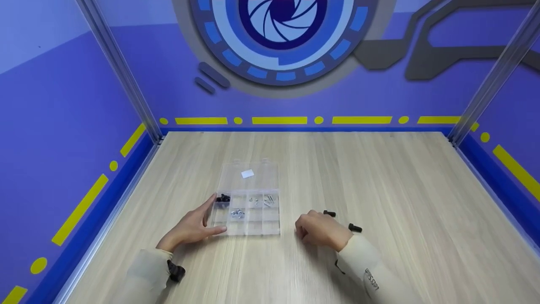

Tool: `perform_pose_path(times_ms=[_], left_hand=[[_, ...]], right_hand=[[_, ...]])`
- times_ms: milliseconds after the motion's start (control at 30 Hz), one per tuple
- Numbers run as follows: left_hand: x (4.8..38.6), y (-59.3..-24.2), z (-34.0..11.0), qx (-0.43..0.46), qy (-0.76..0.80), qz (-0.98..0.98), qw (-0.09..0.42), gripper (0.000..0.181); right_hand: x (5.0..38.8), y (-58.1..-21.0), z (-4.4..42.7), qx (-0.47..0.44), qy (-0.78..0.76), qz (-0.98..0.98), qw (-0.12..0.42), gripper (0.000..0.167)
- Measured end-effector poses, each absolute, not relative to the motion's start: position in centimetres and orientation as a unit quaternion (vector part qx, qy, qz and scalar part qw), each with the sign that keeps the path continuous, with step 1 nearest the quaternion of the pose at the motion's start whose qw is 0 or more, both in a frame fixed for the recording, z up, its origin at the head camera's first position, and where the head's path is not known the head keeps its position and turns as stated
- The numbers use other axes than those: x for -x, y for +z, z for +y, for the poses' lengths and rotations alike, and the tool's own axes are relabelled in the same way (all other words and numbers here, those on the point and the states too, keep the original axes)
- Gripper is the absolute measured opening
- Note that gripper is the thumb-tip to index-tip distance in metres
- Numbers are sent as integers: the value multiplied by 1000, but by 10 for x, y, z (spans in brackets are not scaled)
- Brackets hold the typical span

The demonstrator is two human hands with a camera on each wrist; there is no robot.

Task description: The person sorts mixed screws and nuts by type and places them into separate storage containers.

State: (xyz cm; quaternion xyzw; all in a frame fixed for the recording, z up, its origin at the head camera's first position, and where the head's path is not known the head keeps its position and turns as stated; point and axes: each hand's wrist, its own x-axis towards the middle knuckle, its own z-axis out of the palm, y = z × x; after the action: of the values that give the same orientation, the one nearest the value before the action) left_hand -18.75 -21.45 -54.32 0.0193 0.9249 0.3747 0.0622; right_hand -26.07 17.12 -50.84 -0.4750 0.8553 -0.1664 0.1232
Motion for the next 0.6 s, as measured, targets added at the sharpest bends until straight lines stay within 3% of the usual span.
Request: perform_pose_path(times_ms=[600], left_hand=[[187, -544, -215, -20, 372, 926, 57, 117]], right_hand=[[255, -512, 169, 484, -142, 857, 99, 28]])
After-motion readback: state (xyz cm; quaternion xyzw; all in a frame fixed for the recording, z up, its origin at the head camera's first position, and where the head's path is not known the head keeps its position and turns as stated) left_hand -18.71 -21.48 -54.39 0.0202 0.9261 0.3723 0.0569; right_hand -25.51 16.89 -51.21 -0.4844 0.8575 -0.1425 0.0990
